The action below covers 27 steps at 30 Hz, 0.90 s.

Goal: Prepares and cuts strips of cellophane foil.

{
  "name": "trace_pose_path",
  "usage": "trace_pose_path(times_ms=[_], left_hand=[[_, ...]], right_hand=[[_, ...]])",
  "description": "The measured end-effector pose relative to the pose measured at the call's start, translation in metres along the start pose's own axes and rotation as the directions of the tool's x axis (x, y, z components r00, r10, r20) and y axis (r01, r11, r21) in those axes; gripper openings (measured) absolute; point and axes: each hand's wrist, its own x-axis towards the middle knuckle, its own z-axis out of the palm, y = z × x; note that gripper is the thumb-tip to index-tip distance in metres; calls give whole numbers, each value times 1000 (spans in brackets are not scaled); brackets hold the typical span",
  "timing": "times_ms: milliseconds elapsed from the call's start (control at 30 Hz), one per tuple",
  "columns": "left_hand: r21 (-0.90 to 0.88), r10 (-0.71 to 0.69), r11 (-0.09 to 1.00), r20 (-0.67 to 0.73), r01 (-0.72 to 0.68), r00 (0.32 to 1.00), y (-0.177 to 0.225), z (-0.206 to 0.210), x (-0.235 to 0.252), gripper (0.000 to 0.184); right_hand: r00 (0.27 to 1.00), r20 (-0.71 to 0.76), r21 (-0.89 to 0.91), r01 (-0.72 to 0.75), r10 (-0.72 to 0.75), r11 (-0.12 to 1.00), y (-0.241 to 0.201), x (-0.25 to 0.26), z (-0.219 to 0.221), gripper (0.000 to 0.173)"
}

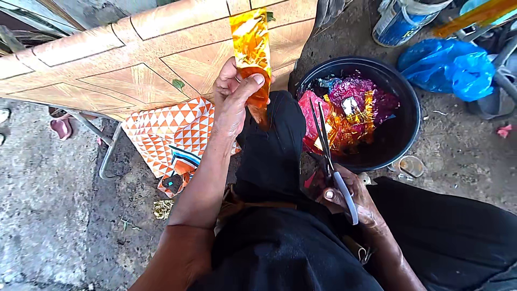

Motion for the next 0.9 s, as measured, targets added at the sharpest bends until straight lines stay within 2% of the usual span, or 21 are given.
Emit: trace_pose_path(times_ms=[233,433,500,533,600,700,800,900], left_hand=[[95,69,993,31,-71,997,6,-21,-6,32],[114,-77,991,14,75,997,0,-16,-11,19],[133,-94,987,53,86,994,-4,-18,-12,12],[165,-85,983,52,75,995,-5,-19,-11,12],[250,-59,966,-16,62,998,0,-22,-7,13],[272,21,961,-227,42,974,22,-28,3,14],[111,-1,992,-465,60,885,45,-28,15,20],[-56,-98,995,-510,81,855,47,-24,17,21]], right_hand=[[998,-47,-3,31,-31,1000,-2,1,-4,55],[995,-99,1,-4,5,1000,-4,-1,-1,53],[981,-169,-111,-111,91,988,-7,0,3,53],[970,-200,-224,-183,139,957,-8,1,4,57],[960,-210,-435,-263,187,861,-6,5,6,71],[988,-118,-615,-148,95,774,1,8,10,75],[995,42,-721,94,-92,687,1,13,20,67],[956,237,-766,295,-176,572,-2,25,34,63]])
